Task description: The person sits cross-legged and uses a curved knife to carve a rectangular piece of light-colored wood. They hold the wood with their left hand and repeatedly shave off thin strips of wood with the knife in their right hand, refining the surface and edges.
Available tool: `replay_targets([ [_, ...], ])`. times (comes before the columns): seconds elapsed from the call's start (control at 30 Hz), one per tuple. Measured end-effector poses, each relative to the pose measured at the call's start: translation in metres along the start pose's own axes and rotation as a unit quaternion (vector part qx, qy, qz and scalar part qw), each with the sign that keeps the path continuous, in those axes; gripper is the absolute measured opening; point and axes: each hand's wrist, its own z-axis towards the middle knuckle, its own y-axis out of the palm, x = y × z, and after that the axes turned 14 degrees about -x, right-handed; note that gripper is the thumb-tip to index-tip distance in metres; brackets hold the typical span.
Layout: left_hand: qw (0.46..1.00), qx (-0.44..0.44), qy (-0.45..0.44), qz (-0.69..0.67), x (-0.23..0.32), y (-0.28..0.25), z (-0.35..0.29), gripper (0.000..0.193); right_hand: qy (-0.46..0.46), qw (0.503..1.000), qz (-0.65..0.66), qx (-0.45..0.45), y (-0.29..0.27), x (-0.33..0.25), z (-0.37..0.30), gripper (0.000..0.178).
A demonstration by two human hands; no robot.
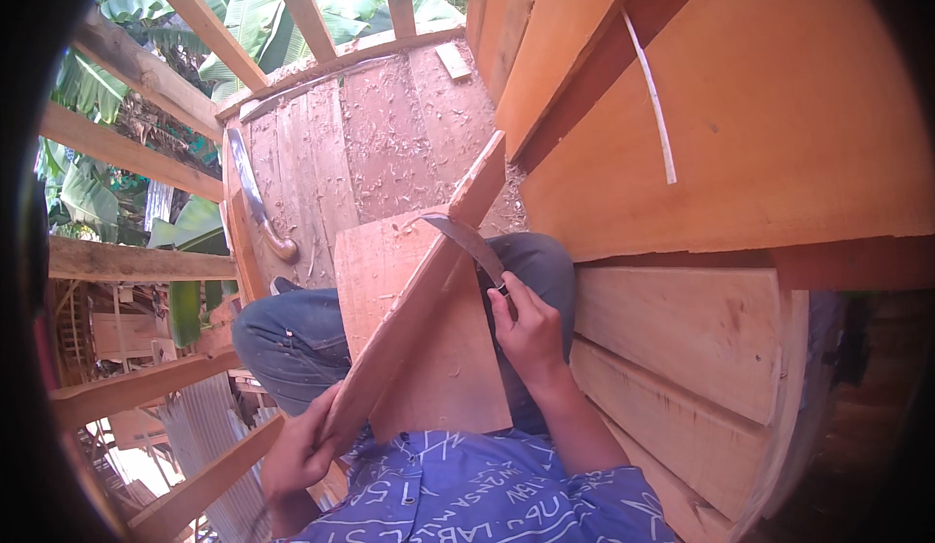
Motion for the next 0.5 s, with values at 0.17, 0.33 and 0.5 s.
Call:
replay_targets([
  [0.17, 0.997, -0.044, -0.034, -0.052, -0.008, -0.008, 0.002, 0.067, -0.025, 0.999, -0.032, 0.017, 0.008, 0.003, 0.004, 0.027],
  [0.33, 0.995, -0.034, -0.007, -0.097, -0.020, -0.004, 0.003, 0.069, -0.060, 0.997, -0.051, -0.002, 0.014, 0.012, 0.012, 0.027],
  [0.5, 0.995, -0.019, 0.019, -0.092, -0.023, -0.001, 0.006, 0.070, -0.104, 0.990, 0.024, -0.090, 0.009, -0.001, 0.015, 0.028],
])
